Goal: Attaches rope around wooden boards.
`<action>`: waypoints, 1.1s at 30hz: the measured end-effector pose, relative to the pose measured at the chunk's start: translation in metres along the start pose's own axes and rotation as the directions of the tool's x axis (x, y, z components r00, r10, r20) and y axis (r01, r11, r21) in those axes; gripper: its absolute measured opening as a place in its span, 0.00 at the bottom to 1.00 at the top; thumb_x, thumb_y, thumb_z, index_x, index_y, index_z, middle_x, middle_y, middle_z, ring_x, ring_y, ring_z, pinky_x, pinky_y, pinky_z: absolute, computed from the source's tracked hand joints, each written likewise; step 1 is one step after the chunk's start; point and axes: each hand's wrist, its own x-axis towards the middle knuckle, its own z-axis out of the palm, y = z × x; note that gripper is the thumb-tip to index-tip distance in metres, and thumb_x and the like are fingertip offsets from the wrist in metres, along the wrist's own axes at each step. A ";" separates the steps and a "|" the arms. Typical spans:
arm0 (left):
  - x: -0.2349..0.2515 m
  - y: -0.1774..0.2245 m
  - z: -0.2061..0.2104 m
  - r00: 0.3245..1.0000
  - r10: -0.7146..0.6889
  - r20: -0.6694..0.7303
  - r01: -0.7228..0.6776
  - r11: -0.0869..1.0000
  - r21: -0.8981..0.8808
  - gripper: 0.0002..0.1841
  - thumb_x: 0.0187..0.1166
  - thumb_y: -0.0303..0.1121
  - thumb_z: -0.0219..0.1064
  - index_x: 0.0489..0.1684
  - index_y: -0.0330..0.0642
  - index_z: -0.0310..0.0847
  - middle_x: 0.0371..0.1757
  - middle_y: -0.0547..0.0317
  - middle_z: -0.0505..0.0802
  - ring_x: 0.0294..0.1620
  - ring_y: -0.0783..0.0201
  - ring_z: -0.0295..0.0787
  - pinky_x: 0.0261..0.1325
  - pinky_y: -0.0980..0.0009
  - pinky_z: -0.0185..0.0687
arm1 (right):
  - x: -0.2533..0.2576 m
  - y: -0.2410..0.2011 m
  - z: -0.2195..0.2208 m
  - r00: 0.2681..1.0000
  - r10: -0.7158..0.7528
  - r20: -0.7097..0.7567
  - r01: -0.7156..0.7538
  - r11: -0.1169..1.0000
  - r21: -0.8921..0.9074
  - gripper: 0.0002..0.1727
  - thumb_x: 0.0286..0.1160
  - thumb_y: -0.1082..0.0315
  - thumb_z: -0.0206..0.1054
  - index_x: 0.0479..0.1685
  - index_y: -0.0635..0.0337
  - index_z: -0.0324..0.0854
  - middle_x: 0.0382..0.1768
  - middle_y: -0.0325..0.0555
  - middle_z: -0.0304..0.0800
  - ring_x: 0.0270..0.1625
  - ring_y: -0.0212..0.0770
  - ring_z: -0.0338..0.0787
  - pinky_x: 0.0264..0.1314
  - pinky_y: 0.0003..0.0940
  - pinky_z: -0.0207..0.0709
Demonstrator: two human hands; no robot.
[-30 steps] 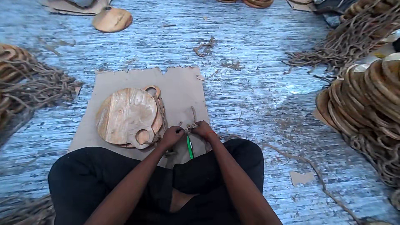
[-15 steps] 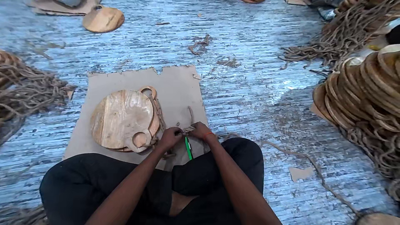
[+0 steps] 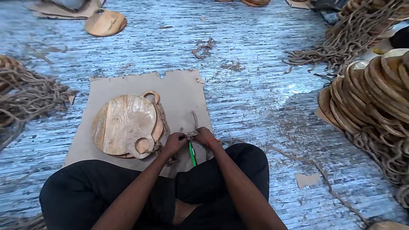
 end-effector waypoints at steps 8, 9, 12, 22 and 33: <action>-0.001 0.007 0.002 0.994 -0.039 -0.105 0.038 0.999 -0.017 0.11 0.83 0.33 0.70 0.53 0.37 0.92 0.61 0.42 0.90 0.64 0.48 0.86 0.72 0.49 0.78 | -0.006 -0.012 -0.002 0.999 0.037 -0.040 -0.039 0.999 -0.028 0.17 0.73 0.61 0.77 0.53 0.64 0.89 0.49 0.65 0.91 0.55 0.64 0.90 0.57 0.66 0.80; -0.001 0.006 0.001 0.996 -0.052 -0.075 0.051 0.998 -0.024 0.11 0.83 0.33 0.70 0.53 0.37 0.92 0.61 0.43 0.90 0.64 0.49 0.87 0.72 0.50 0.78 | -0.007 -0.012 -0.002 0.998 0.053 -0.019 -0.054 0.998 -0.042 0.17 0.72 0.61 0.77 0.53 0.63 0.89 0.49 0.64 0.91 0.55 0.63 0.90 0.57 0.65 0.80; -0.003 -0.002 0.003 0.998 -0.061 0.024 0.062 0.997 -0.041 0.12 0.82 0.34 0.69 0.53 0.36 0.92 0.59 0.44 0.92 0.63 0.51 0.88 0.72 0.50 0.79 | -0.021 -0.020 -0.006 0.991 0.118 0.062 -0.110 0.988 -0.109 0.18 0.72 0.61 0.77 0.55 0.63 0.88 0.52 0.62 0.92 0.57 0.61 0.90 0.59 0.63 0.80; -0.002 -0.002 0.003 0.992 0.028 -0.121 -0.028 1.000 -0.003 0.10 0.81 0.32 0.72 0.49 0.35 0.92 0.56 0.43 0.92 0.59 0.49 0.89 0.68 0.48 0.81 | -0.015 -0.015 0.009 0.990 0.045 -0.134 -0.046 0.999 0.001 0.16 0.68 0.68 0.79 0.52 0.67 0.88 0.47 0.69 0.91 0.52 0.68 0.90 0.51 0.69 0.81; -0.003 -0.007 0.013 0.982 0.079 -0.172 -0.068 0.995 0.068 0.08 0.79 0.32 0.73 0.45 0.36 0.93 0.55 0.45 0.93 0.58 0.50 0.90 0.68 0.50 0.83 | -0.016 -0.027 0.003 0.990 0.125 -0.060 -0.131 0.986 -0.105 0.20 0.72 0.60 0.78 0.57 0.64 0.88 0.55 0.65 0.91 0.61 0.64 0.90 0.62 0.64 0.80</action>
